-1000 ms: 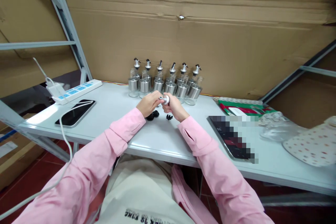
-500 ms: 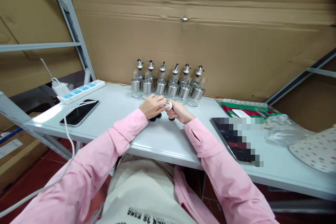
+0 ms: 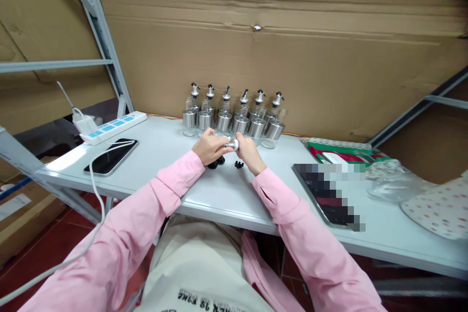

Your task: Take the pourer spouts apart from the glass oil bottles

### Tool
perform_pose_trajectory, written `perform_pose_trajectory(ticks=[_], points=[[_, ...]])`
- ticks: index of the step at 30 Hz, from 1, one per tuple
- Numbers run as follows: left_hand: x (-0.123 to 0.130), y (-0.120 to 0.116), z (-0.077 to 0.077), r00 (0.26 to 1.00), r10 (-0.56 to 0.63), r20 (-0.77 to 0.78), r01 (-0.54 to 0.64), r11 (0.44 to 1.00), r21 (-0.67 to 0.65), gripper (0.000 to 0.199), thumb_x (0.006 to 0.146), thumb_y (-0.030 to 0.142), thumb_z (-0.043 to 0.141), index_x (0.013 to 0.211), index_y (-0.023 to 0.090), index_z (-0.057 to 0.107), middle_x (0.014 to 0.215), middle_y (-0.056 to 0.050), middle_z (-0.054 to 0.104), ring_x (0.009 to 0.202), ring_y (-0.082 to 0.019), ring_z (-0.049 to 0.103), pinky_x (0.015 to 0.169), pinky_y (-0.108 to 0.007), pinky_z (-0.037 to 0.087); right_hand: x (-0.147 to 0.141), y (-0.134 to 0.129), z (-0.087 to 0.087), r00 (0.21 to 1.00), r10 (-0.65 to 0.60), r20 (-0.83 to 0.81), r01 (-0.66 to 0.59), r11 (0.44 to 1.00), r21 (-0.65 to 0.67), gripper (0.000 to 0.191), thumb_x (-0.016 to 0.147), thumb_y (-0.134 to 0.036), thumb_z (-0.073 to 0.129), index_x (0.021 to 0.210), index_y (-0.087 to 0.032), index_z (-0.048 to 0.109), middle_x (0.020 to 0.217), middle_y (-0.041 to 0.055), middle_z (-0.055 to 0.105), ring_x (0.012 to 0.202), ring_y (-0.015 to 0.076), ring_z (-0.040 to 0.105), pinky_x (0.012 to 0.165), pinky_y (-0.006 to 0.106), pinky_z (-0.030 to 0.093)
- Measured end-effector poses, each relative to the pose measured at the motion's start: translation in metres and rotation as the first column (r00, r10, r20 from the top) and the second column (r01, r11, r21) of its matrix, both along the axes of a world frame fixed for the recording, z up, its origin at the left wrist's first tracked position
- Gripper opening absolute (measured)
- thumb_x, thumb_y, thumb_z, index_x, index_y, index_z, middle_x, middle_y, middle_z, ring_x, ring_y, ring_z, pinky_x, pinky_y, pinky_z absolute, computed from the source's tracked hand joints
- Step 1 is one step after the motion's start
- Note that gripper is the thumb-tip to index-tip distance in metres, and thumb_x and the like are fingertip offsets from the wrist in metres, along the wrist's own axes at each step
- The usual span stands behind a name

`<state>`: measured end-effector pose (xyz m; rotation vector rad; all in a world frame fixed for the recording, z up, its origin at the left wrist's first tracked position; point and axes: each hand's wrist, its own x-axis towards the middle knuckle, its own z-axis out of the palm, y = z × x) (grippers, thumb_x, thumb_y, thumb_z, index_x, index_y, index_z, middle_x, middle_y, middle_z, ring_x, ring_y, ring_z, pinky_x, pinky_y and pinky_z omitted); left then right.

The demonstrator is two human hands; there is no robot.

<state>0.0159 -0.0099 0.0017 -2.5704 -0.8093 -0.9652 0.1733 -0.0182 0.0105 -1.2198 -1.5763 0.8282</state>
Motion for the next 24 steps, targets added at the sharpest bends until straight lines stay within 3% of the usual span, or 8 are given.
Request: perform_pose_trajectory(ticks=[4, 7, 13, 18, 21, 24], points=[[0.001, 0.001, 0.001, 1.000, 0.004, 0.016, -0.004, 1.000, 0.005, 0.062, 0.092, 0.055, 0.008, 0.070, 0.017, 0.051, 0.063, -0.001, 0.059, 0.052, -0.012, 0.040, 0.074, -0.031, 0.031, -0.006, -0.006, -0.001, 0.998, -0.057, 0.030, 0.056, 0.998, 0.024, 0.057, 0.087, -0.048, 0.030, 0.037, -0.021, 0.030, 0.034, -0.0031, 0.031, 0.038, 0.0094, 0.031, 0.045, 0.025, 0.025], [0.003, 0.000, 0.003, 0.997, 0.012, 0.071, -0.014, 1.000, 0.025, 0.060, 0.092, 0.054, 0.007, 0.070, 0.018, 0.050, 0.055, 0.001, 0.055, 0.049, -0.013, 0.035, 0.075, -0.032, 0.032, -0.008, -0.011, -0.002, 0.991, -0.135, 0.006, 0.132, 0.977, 0.170, 0.054, 0.088, -0.045, 0.026, 0.040, -0.021, 0.031, 0.038, -0.0021, 0.034, 0.041, 0.0100, 0.032, 0.047, 0.026, 0.024], [0.008, -0.007, 0.011, 0.994, -0.011, 0.109, 0.007, 0.999, 0.033, 0.063, 0.088, 0.061, 0.004, 0.064, 0.019, 0.045, 0.053, 0.000, 0.050, 0.049, -0.013, 0.031, 0.075, -0.036, 0.033, 0.000, -0.019, 0.001, 0.963, -0.256, 0.082, 0.172, 0.821, 0.545, 0.048, 0.088, -0.043, 0.028, 0.045, -0.022, 0.033, 0.045, -0.0001, 0.034, 0.045, 0.0123, 0.032, 0.053, 0.029, 0.024], [0.018, -0.015, 0.011, 0.946, 0.001, 0.323, 0.058, 0.983, -0.173, 0.065, 0.086, 0.064, 0.002, 0.058, 0.019, 0.040, 0.051, 0.000, 0.045, 0.055, -0.014, 0.037, 0.070, -0.033, 0.037, 0.010, -0.014, 0.001, 0.938, -0.321, 0.133, 0.148, 0.715, 0.683, 0.047, 0.088, -0.048, 0.025, 0.049, -0.022, 0.032, 0.048, 0.0007, 0.035, 0.048, 0.0138, 0.032, 0.055, 0.031, 0.024], [0.021, -0.015, 0.009, 0.907, 0.011, 0.420, 0.170, 0.905, -0.391, 0.065, 0.084, 0.069, 0.011, 0.052, 0.019, 0.036, 0.045, 0.002, 0.039, 0.051, -0.012, 0.039, 0.061, -0.029, 0.037, 0.016, -0.008, 0.000, 0.909, -0.352, 0.224, 0.074, 0.665, 0.743, 0.047, 0.090, -0.044, 0.022, 0.050, -0.022, 0.034, 0.049, 0.0006, 0.035, 0.049, 0.0137, 0.030, 0.057, 0.031, 0.024], [0.020, -0.011, 0.007, 0.866, 0.014, 0.500, 0.321, 0.751, -0.577, 0.065, 0.081, 0.072, 0.020, 0.047, 0.019, 0.032, 0.039, 0.004, 0.033, 0.041, -0.009, 0.034, 0.049, -0.026, 0.032, 0.021, -0.003, 0.004, 0.854, -0.385, 0.348, -0.063, 0.590, 0.805, 0.047, 0.090, -0.041, 0.026, 0.049, -0.021, 0.037, 0.050, -0.0001, 0.035, 0.051, 0.0136, 0.030, 0.058, 0.032, 0.025]])
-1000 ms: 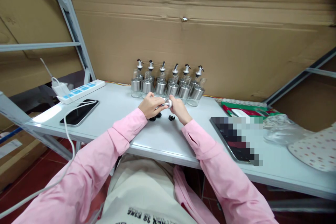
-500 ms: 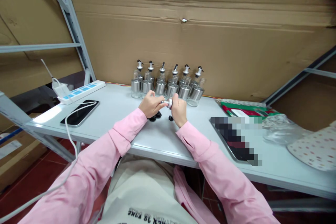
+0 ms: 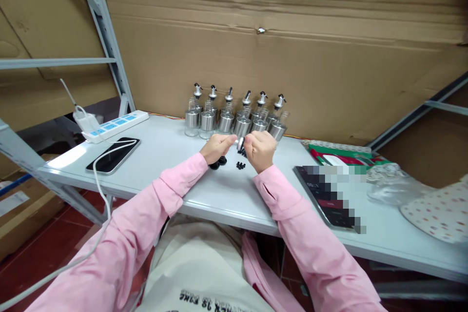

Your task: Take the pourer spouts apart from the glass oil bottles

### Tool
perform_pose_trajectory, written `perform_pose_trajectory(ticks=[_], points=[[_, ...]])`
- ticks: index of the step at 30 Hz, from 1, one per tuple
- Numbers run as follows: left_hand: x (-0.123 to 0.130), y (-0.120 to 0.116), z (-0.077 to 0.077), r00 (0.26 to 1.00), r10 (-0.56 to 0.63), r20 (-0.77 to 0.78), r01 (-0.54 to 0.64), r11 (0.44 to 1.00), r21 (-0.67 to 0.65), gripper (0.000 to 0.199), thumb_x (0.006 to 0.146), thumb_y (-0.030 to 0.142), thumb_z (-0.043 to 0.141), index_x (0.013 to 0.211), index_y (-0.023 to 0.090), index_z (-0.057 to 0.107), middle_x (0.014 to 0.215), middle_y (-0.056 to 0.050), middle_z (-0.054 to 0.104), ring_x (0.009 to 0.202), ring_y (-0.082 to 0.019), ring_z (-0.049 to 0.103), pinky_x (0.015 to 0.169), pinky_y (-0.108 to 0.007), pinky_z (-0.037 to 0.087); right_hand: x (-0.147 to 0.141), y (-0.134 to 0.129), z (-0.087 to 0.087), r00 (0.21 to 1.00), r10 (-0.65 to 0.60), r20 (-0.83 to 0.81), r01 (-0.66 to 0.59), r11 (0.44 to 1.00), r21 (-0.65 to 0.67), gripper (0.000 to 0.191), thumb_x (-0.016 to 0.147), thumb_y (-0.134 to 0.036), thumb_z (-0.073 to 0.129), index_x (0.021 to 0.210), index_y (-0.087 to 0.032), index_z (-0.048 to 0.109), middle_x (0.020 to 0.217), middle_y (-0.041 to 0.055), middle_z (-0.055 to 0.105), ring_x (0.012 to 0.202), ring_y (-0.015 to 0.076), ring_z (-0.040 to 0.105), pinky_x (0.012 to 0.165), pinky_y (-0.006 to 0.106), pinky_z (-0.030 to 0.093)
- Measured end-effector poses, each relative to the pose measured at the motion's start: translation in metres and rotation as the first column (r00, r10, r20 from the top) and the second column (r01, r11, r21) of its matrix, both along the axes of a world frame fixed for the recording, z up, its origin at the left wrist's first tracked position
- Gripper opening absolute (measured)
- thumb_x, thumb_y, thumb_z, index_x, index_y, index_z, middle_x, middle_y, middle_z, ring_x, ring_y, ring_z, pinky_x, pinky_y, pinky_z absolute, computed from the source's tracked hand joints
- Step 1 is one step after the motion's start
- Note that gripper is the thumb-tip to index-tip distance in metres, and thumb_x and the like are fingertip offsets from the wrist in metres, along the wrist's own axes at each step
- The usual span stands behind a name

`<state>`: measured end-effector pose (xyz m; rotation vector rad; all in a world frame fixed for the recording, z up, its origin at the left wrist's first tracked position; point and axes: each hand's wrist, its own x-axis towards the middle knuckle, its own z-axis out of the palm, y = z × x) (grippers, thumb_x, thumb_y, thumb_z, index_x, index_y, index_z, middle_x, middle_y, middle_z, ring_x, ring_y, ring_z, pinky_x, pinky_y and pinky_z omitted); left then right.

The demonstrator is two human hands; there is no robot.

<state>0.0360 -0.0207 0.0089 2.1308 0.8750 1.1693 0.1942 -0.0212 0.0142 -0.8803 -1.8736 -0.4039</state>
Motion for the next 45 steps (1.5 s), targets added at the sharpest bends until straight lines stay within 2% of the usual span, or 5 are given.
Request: perform_pose_trajectory(ticks=[4, 9, 20, 31, 45], points=[[-0.007, 0.005, -0.002, 0.999, -0.047, 0.026, 0.051, 0.983, -0.176, 0.063, 0.078, 0.076, 0.021, 0.047, 0.021, 0.028, 0.037, 0.006, 0.026, 0.037, -0.008, 0.028, 0.043, -0.026, 0.028, -0.001, 0.003, 0.005, 0.991, 0.021, 0.132, -0.032, 0.996, 0.081, 0.044, 0.088, -0.039, 0.035, 0.049, -0.020, 0.040, 0.053, 0.0007, 0.038, 0.057, 0.0148, 0.035, 0.063, 0.032, 0.027], [-0.013, 0.007, -0.008, 0.961, 0.240, -0.139, -0.181, 0.922, 0.341, 0.064, 0.086, 0.066, 0.011, 0.061, 0.018, 0.047, 0.054, 0.000, 0.051, 0.053, -0.013, 0.038, 0.067, -0.031, 0.038, -0.009, 0.005, 0.001, 0.980, 0.121, -0.158, -0.157, 0.959, -0.237, 0.048, 0.089, -0.046, 0.033, 0.051, -0.019, 0.045, 0.060, 0.0027, 0.048, 0.064, 0.0151, 0.043, 0.067, 0.031, 0.032], [-0.030, 0.017, 0.001, 0.838, 0.488, -0.243, -0.184, 0.674, 0.715, 0.058, 0.092, 0.054, 0.013, 0.080, 0.017, 0.056, 0.073, -0.004, 0.065, 0.058, -0.014, 0.048, 0.077, -0.036, 0.027, -0.026, -0.003, 0.003, 0.468, -0.067, -0.881, -0.872, 0.126, -0.472, 0.045, 0.068, -0.058, 0.062, 0.059, -0.017, 0.049, 0.043, -0.0086, 0.035, 0.038, 0.0043, 0.028, 0.044, 0.021, 0.031], [-0.050, 0.019, 0.014, 0.859, 0.471, -0.200, -0.228, 0.703, 0.674, 0.059, 0.093, 0.054, 0.011, 0.069, 0.018, 0.052, 0.056, 0.001, 0.056, 0.052, -0.012, 0.039, 0.077, -0.036, 0.026, -0.043, -0.014, 0.003, 0.427, 0.101, -0.898, -0.875, 0.298, -0.383, 0.042, 0.068, -0.056, 0.063, 0.059, -0.016, 0.055, 0.050, -0.0033, 0.050, 0.050, 0.0071, 0.046, 0.055, 0.022, 0.041], [-0.072, 0.037, 0.009, 0.927, 0.344, -0.151, -0.332, 0.938, 0.096, 0.047, 0.089, 0.047, 0.026, 0.053, 0.018, 0.037, 0.046, 0.004, 0.037, 0.047, -0.010, 0.035, 0.054, -0.025, 0.030, -0.018, -0.002, -0.006, 0.975, 0.221, 0.035, -0.196, 0.918, -0.345, 0.021, 0.083, -0.036, 0.054, 0.085, -0.016, 0.062, 0.078, 0.0064, 0.066, 0.073, 0.0191, 0.058, 0.074, 0.033, 0.039]])
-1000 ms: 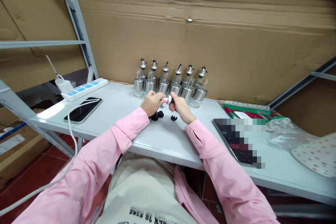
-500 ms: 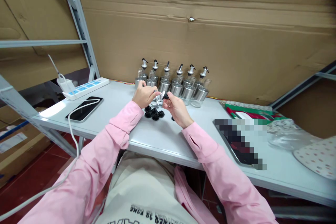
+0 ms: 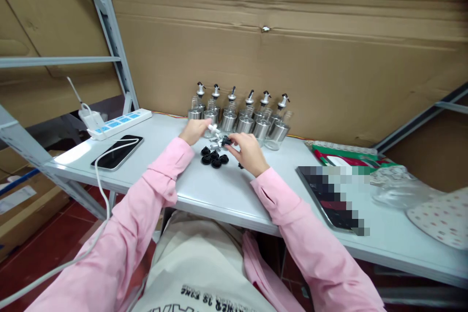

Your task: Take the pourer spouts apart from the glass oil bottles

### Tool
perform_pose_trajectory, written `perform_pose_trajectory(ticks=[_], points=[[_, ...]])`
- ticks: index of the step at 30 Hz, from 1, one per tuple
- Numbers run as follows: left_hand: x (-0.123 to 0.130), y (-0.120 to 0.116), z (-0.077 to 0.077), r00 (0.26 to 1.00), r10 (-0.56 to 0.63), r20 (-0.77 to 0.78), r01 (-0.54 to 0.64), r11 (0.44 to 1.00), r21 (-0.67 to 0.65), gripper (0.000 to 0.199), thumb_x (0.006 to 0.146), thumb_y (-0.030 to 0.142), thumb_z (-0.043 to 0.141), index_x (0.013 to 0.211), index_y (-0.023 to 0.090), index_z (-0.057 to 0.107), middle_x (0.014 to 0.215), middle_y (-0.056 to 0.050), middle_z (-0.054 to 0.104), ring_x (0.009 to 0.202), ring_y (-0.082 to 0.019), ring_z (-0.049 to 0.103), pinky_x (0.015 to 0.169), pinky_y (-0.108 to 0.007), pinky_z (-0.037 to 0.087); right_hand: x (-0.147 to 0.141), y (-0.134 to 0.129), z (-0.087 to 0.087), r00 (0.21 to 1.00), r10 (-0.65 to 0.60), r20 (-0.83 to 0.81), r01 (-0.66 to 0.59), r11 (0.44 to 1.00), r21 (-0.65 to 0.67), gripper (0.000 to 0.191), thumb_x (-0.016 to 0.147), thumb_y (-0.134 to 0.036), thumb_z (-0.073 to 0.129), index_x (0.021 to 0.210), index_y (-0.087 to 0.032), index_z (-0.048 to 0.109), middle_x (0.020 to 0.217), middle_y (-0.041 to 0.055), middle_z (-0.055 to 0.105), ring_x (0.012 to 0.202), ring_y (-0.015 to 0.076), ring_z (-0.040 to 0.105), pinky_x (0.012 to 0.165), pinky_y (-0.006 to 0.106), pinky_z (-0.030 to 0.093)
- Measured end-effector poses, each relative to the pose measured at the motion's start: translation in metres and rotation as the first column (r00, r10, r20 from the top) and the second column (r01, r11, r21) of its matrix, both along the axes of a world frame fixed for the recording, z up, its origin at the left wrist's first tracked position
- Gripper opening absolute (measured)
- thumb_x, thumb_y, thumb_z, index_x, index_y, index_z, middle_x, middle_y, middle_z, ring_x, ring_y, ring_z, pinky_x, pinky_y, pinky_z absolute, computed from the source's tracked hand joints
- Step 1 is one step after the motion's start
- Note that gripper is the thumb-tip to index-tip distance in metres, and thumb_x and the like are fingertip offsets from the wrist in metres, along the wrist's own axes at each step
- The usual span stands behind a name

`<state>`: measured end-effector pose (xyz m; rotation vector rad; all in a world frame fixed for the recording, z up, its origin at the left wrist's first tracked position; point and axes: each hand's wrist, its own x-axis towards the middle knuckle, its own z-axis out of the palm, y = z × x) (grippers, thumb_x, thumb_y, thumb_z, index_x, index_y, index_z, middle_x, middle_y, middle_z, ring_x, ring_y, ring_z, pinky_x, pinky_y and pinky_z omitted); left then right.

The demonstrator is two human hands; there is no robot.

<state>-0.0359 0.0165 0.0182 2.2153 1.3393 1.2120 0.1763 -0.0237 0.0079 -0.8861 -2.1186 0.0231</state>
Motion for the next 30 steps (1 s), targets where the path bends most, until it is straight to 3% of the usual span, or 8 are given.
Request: perform_pose_trajectory(ticks=[2, 4, 7, 11, 14, 18, 30], points=[[-0.013, 0.009, -0.005, 0.993, 0.113, 0.034, -0.112, 0.993, -0.036, 0.045, 0.090, 0.043, 0.024, 0.055, 0.018, 0.036, 0.046, 0.004, 0.037, 0.047, -0.010, 0.037, 0.053, -0.024, 0.030, 0.009, 0.006, -0.002, 0.997, -0.051, 0.051, 0.048, 0.997, 0.065, 0.019, 0.084, -0.032, 0.054, 0.093, -0.016, 0.061, 0.084, 0.0079, 0.067, 0.076, 0.0202, 0.059, 0.075, 0.034, 0.040], [-0.019, 0.016, -0.013, 0.982, 0.158, -0.106, -0.164, 0.985, -0.050, 0.040, 0.089, 0.037, 0.029, 0.056, 0.018, 0.040, 0.049, 0.003, 0.041, 0.051, -0.011, 0.041, 0.055, -0.024, 0.032, 0.014, 0.011, -0.003, 0.995, -0.102, 0.011, 0.101, 0.990, 0.100, 0.019, 0.084, -0.031, 0.053, 0.094, -0.017, 0.061, 0.086, 0.0087, 0.067, 0.077, 0.0208, 0.059, 0.074, 0.034, 0.042], [-0.014, 0.022, -0.026, 0.951, 0.124, -0.283, -0.146, 0.988, -0.059, 0.030, 0.089, 0.033, 0.033, 0.066, 0.018, 0.047, 0.058, 0.001, 0.049, 0.058, -0.014, 0.047, 0.062, -0.024, 0.035, 0.016, 0.014, -0.003, 0.994, -0.100, -0.053, 0.106, 0.985, 0.139, 0.017, 0.083, -0.026, 0.052, 0.095, -0.017, 0.061, 0.086, 0.0087, 0.065, 0.078, 0.0208, 0.059, 0.075, 0.034, 0.044], [-0.002, 0.023, -0.039, 0.947, 0.123, -0.298, -0.142, 0.989, -0.042, 0.024, 0.089, 0.033, 0.035, 0.090, 0.016, 0.053, 0.079, -0.004, 0.060, 0.075, -0.017, 0.055, 0.072, -0.027, 0.040, 0.014, 0.012, -0.005, 0.996, -0.070, -0.054, 0.075, 0.991, 0.115, 0.016, 0.081, -0.020, 0.053, 0.095, -0.017, 0.060, 0.085, 0.0080, 0.064, 0.077, 0.0205, 0.059, 0.076, 0.034, 0.045], [0.000, 0.024, -0.045, 0.932, 0.059, -0.358, -0.102, 0.990, -0.102, 0.021, 0.086, 0.031, 0.041, 0.094, 0.016, 0.053, 0.081, -0.004, 0.062, 0.077, -0.018, 0.056, 0.074, -0.028, 0.042, 0.014, 0.013, -0.007, 0.993, -0.080, -0.083, 0.085, 0.995, 0.052, 0.017, 0.078, -0.019, 0.054, 0.094, -0.017, 0.057, 0.084, 0.0065, 0.063, 0.074, 0.0197, 0.059, 0.075, 0.035, 0.046], [0.000, 0.025, -0.049, 0.917, -0.004, -0.398, -0.064, 0.986, -0.156, 0.018, 0.083, 0.027, 0.046, 0.096, 0.017, 0.054, 0.079, -0.003, 0.062, 0.074, -0.017, 0.057, 0.072, -0.028, 0.043, 0.014, 0.013, -0.006, 0.990, -0.078, -0.113, 0.086, 0.994, 0.066, 0.012, 0.076, -0.016, 0.052, 0.088, -0.018, 0.055, 0.081, 0.0052, 0.061, 0.073, 0.0187, 0.057, 0.074, 0.033, 0.046], [-0.001, 0.021, -0.050, 0.884, 0.112, -0.454, -0.188, 0.974, -0.127, 0.020, 0.083, 0.031, 0.051, 0.099, 0.019, 0.054, 0.074, -0.001, 0.062, 0.070, -0.018, 0.058, 0.063, -0.025, 0.039, 0.016, 0.016, -0.015, 0.998, 0.039, 0.045, -0.041, 0.999, 0.036, 0.025, 0.076, -0.007, 0.046, 0.092, -0.018, 0.062, 0.092, 0.0076, 0.059, 0.084, 0.0182, 0.058, 0.079, 0.031, 0.046]])
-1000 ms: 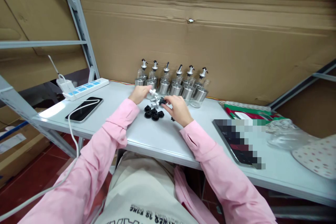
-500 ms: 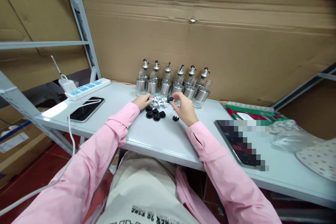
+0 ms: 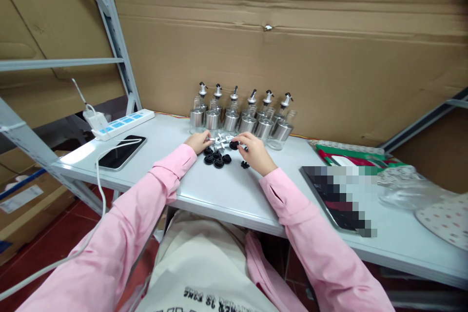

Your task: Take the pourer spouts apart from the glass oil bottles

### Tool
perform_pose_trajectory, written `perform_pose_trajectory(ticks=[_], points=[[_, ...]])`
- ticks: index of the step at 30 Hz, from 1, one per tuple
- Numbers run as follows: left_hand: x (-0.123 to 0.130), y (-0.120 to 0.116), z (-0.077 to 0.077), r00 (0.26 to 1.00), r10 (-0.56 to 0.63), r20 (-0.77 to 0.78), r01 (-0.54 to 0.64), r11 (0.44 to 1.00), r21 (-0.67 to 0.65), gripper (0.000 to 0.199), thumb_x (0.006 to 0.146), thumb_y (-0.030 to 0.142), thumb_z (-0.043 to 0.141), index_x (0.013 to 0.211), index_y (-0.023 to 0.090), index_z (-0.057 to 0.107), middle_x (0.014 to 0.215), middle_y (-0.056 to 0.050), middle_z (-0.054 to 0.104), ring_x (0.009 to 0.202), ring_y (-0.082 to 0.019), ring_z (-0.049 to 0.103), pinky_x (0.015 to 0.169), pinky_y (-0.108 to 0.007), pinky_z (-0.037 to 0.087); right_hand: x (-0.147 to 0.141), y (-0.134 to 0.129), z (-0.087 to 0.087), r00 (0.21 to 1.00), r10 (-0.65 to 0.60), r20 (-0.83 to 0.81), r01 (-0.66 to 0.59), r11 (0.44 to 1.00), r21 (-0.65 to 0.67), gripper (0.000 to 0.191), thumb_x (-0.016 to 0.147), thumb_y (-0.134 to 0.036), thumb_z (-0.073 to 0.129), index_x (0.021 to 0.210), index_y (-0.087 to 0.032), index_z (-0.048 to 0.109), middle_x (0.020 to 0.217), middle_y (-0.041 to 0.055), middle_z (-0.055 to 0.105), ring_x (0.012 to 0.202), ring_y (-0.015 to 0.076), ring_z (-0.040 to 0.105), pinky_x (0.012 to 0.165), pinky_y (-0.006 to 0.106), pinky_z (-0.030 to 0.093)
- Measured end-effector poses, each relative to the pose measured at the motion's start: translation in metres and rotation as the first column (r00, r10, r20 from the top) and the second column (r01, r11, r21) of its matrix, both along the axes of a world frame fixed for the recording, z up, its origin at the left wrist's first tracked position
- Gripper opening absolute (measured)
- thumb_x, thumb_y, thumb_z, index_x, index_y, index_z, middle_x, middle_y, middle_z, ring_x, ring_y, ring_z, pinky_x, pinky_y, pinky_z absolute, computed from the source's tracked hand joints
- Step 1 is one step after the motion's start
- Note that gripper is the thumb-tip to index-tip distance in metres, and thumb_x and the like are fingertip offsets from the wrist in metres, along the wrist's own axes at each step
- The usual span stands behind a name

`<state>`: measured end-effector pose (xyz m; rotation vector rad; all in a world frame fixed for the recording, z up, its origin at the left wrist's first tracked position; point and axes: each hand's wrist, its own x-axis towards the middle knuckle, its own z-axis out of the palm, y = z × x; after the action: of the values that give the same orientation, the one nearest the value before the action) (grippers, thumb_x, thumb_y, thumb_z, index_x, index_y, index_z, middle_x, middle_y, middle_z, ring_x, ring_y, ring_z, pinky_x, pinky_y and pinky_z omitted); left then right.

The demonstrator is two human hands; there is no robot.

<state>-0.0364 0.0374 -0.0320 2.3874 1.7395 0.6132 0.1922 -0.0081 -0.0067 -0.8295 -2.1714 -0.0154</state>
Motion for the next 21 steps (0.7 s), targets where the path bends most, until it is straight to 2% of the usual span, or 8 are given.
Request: perform_pose_trajectory(ticks=[5, 11, 17, 21], points=[[0.0051, -0.0034, 0.0031, 0.999, 0.039, -0.018, -0.039, 0.999, -0.024, 0.023, 0.084, 0.035, 0.050, 0.097, 0.017, 0.058, 0.070, -0.001, 0.062, 0.066, -0.017, 0.057, 0.061, -0.025, 0.038, -0.0015, -0.0001, -0.0024, 1.000, 0.029, 0.013, -0.028, 0.998, -0.064, 0.022, 0.076, -0.009, 0.050, 0.091, -0.017, 0.064, 0.091, 0.0066, 0.059, 0.076, 0.0154, 0.058, 0.074, 0.029, 0.047], [0.0050, -0.0051, 0.0058, 0.998, 0.023, 0.067, -0.024, 1.000, 0.016, 0.022, 0.086, 0.030, 0.044, 0.095, 0.018, 0.061, 0.064, -0.001, 0.061, 0.065, -0.017, 0.057, 0.064, -0.026, 0.039, -0.0059, -0.0052, -0.0021, 0.997, 0.068, 0.020, -0.065, 0.992, -0.109, 0.021, 0.076, -0.011, 0.052, 0.091, -0.017, 0.065, 0.089, 0.0060, 0.059, 0.075, 0.0144, 0.057, 0.073, 0.028, 0.048], [0.0059, -0.0037, 0.0023, 0.982, -0.120, 0.147, 0.114, 0.992, 0.050, 0.023, 0.085, 0.032, 0.045, 0.091, 0.017, 0.062, 0.058, 0.002, 0.057, 0.058, -0.014, 0.052, 0.059, -0.023, 0.037, -0.0082, -0.0055, -0.0035, 0.994, 0.087, 0.062, -0.077, 0.986, -0.146, 0.021, 0.074, -0.009, 0.055, 0.089, -0.016, 0.066, 0.086, 0.0054, 0.060, 0.071, 0.0137, 0.057, 0.071, 0.028, 0.048], [0.0056, -0.0012, -0.0005, 0.977, -0.149, 0.153, 0.144, 0.989, 0.039, 0.023, 0.084, 0.030, 0.045, 0.090, 0.016, 0.062, 0.057, 0.003, 0.054, 0.055, -0.013, 0.049, 0.058, -0.023, 0.035, -0.0096, -0.0035, -0.0071, 0.992, 0.085, 0.097, -0.067, 0.983, -0.170, 0.021, 0.075, -0.008, 0.054, 0.090, -0.016, 0.067, 0.086, 0.0056, 0.061, 0.071, 0.0141, 0.059, 0.074, 0.030, 0.048]])
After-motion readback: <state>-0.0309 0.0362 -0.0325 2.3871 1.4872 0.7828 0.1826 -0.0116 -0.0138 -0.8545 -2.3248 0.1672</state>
